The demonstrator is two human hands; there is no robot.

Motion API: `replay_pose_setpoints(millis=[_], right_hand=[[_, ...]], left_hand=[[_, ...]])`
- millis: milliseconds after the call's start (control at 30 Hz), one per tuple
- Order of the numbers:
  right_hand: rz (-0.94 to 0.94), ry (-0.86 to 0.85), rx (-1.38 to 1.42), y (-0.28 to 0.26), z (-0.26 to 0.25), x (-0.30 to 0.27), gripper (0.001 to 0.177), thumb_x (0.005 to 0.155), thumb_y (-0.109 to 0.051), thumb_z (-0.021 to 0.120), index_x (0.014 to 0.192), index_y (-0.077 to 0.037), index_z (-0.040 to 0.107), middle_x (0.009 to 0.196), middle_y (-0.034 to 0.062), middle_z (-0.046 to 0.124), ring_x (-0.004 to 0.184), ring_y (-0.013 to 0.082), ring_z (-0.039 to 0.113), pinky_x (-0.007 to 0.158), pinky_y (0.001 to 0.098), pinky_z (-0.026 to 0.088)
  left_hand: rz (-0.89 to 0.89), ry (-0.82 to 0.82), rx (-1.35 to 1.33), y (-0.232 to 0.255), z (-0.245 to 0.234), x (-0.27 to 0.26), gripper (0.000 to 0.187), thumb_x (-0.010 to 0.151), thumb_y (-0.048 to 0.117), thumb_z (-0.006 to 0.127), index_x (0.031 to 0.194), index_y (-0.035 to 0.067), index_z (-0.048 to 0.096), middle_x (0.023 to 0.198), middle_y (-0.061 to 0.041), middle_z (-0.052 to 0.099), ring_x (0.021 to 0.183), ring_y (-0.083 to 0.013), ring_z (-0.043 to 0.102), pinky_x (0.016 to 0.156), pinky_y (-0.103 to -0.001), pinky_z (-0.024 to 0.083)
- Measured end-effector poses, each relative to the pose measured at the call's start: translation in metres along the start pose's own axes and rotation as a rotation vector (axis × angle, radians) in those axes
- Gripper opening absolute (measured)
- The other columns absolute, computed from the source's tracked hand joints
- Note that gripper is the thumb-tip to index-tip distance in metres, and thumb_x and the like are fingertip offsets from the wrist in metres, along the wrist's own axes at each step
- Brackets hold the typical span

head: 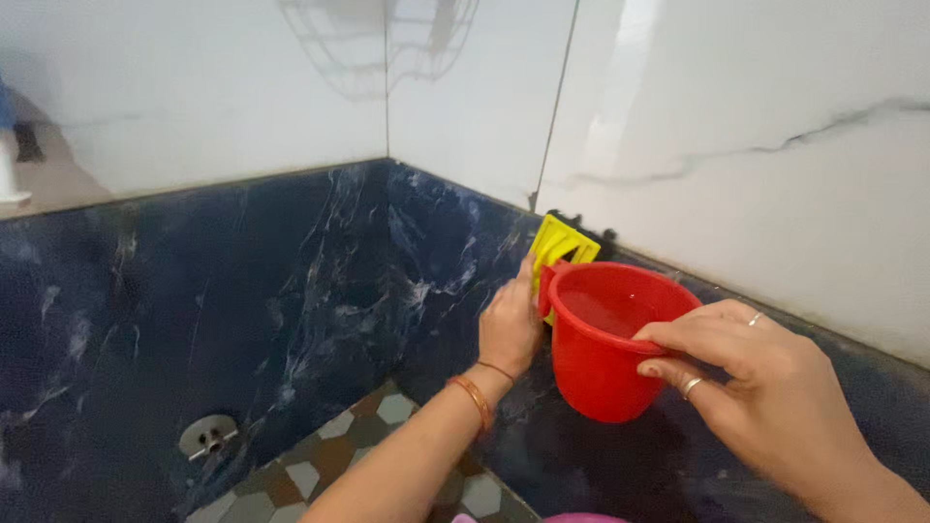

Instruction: The person scrubs the lower dark marble wall and upper white tiled wall of a bathroom using a yellow sponge. They repeatedly scoop water from a pink bucket with a red cup and pour it onto the wall to rinse the surface while continuing to scrub.

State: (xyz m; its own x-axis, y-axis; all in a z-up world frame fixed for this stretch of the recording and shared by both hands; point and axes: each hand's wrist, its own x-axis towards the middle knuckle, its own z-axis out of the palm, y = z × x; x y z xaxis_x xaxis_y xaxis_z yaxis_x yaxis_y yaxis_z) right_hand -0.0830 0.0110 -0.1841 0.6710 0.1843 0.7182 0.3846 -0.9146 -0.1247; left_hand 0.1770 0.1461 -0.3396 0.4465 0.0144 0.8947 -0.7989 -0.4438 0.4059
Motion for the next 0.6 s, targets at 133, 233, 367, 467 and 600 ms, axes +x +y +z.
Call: replay_pose_setpoints(millis=[133,233,367,467,600], right_hand=[[0.053,-0.059,-0.046,0.0,0.012,-0.001,0.032,0.072,-0.019,0.083,0.104,-0.013,0.079,0.096,0.0059,0.078,0.092,0.0198,0.074,0.078,0.0329,0.059],[0.043,-0.058,-0.038,-0.006,0.015,0.001,0.033,0.072,-0.018,0.083,0.104,-0.012,0.079,0.097,0.0061,0.077,0.091,0.0192,0.075,0.077,0.0322,0.06],[-0.041,-0.045,-0.083,-0.014,0.018,0.003,0.031,0.071,-0.017,0.083,0.102,-0.011,0.078,0.095,0.0067,0.077,0.092,0.0205,0.074,0.078,0.0333,0.058],[0.01,-0.079,-0.132,-0.017,0.021,0.003,0.033,0.07,-0.018,0.083,0.102,-0.011,0.079,0.095,0.0075,0.077,0.089,0.0214,0.074,0.077,0.0338,0.058],[-0.047,-0.074,-0.137,-0.025,0.019,0.01,0.033,0.069,-0.018,0.084,0.101,-0.01,0.078,0.095,0.0104,0.076,0.087,0.0246,0.073,0.075,0.0352,0.057]], left_hand=[[-0.32,0.174,0.091,-0.044,-0.007,0.016,0.049,0.104,0.033,0.053,0.146,0.007,0.051,0.098,-0.024,0.072,0.087,-0.0438,0.068,0.075,-0.053,0.054],[-0.692,0.106,0.081,-0.051,-0.016,0.018,0.046,0.102,0.037,0.054,0.139,0.01,0.055,0.093,-0.025,0.072,0.083,-0.0458,0.068,0.072,-0.057,0.053],[-0.445,-0.012,-0.128,-0.014,0.002,-0.04,0.047,0.1,0.036,0.057,0.135,0.006,0.054,0.09,-0.029,0.07,0.081,-0.0493,0.068,0.066,-0.059,0.054],[-0.282,-0.089,-0.043,-0.013,0.014,-0.062,0.042,0.1,0.036,0.055,0.129,0.006,0.051,0.088,-0.028,0.07,0.078,-0.0512,0.066,0.066,-0.061,0.052],[-0.471,-0.108,-0.085,-0.043,0.012,-0.043,0.034,0.102,0.038,0.055,0.122,0.011,0.053,0.09,-0.027,0.072,0.084,-0.0508,0.067,0.072,-0.061,0.051]])
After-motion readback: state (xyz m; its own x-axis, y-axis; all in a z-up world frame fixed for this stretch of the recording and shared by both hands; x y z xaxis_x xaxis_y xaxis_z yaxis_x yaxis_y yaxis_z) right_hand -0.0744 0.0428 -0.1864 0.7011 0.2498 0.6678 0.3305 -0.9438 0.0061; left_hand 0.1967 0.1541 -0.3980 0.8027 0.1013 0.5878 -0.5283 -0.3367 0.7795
